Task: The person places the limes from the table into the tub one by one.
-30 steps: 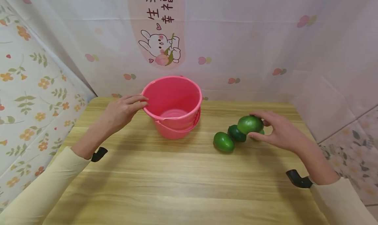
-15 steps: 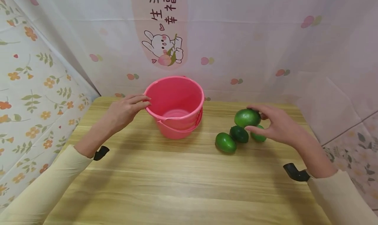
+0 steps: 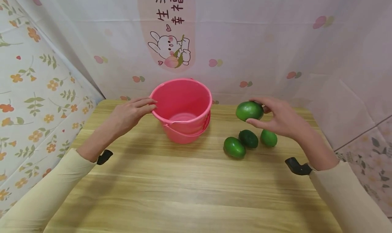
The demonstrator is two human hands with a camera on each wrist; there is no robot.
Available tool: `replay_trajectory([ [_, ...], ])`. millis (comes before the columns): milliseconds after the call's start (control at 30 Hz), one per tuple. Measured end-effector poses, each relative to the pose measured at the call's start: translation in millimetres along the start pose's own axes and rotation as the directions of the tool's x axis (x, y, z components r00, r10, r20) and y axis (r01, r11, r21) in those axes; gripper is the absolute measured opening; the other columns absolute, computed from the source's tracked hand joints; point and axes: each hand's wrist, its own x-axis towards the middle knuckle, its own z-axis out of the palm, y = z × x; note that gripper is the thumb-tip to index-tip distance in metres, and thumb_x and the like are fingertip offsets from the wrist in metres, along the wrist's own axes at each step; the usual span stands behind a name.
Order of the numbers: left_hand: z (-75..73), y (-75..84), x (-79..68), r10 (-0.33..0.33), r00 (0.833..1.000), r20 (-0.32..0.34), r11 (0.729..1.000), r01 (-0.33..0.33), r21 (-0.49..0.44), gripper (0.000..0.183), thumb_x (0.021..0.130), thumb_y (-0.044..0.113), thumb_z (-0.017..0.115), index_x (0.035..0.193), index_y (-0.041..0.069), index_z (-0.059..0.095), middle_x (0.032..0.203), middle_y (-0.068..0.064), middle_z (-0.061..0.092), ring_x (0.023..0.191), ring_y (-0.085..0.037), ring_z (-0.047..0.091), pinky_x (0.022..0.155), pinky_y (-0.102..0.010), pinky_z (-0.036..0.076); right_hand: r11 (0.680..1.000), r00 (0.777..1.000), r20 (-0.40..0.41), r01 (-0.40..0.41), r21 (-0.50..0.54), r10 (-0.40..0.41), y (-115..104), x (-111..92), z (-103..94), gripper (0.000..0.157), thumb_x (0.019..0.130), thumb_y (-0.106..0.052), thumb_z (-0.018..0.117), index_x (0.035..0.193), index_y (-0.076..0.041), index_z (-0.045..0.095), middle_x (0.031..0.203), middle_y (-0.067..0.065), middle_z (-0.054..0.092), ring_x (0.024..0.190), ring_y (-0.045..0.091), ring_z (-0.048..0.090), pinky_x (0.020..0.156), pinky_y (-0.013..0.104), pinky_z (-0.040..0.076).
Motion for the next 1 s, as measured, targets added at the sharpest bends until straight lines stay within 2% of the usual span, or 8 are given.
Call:
replay_trajectory([
  [267,0.2,0.2,1.4,-0.014,1.0,0.022,1.0,0.013,0.015,0.045,0.088,-0.008,0.075,0.129,0.01,0.07,0.135,-0.01,0.063,0.131,-0.029,0.052,0.082,-0.048,0.058,1.0,1.0,-0.014,-0.011,0.011,0.012,-6,16,0.5,0.065,0.075,-0.015,0.091,0.134,-0.015,0.063,0.111,-0.001,0.068,0.085,0.023,0.071,0.077,0.018,0.045],
  [533,0.9,0.4,0.5,-0.011,1.0,0.011,1.0,0.01,0.028,0.046,0.087,-0.008,0.076,0.129,0.01,0.07,0.133,-0.01,0.063,0.13,-0.028,0.053,0.08,-0.048,0.059,1.0,1.0,-0.023,0.006,0.028,-0.005,-9,31,-0.3,0.065,0.075,-0.014,0.091,0.134,-0.013,0.064,0.11,0.001,0.069,0.084,0.023,0.071,0.079,0.021,0.046],
  [700,0.9,0.9,0.1,-0.014,1.0,0.013,0.999,0.014,0.034,0.047,0.086,-0.008,0.076,0.129,0.01,0.07,0.133,-0.01,0.063,0.13,-0.029,0.053,0.079,-0.048,0.059,0.999,1.0,-0.009,-0.007,0.036,0.007,-14,40,-3.1,0.067,0.077,-0.017,0.09,0.137,-0.015,0.063,0.115,0.002,0.068,0.086,0.021,0.071,0.081,0.02,0.045],
  [900,0.9,1.4,0.4,-0.015,1.0,0.012,1.0,0.014,0.023,0.047,0.086,-0.008,0.076,0.129,0.01,0.069,0.134,-0.01,0.063,0.13,-0.029,0.052,0.079,-0.048,0.059,0.998,1.0,0.008,0.008,0.058,-0.009,-16,48,-3.7,0.068,0.079,-0.016,0.089,0.141,-0.014,0.06,0.131,0.003,0.064,0.088,0.02,0.069,0.084,0.014,0.044],
  [1000,1.4,1.4,0.5,-0.013,1.0,0.013,1.0,0.013,0.022,0.047,0.086,-0.007,0.077,0.129,0.01,0.069,0.134,-0.01,0.063,0.131,-0.029,0.052,0.081,-0.048,0.058,0.999,1.0,0.013,0.01,0.051,-0.011,-16,51,-3.1,0.068,0.079,-0.016,0.089,0.141,-0.012,0.06,0.129,0.004,0.064,0.088,0.021,0.069,0.085,0.016,0.044],
])
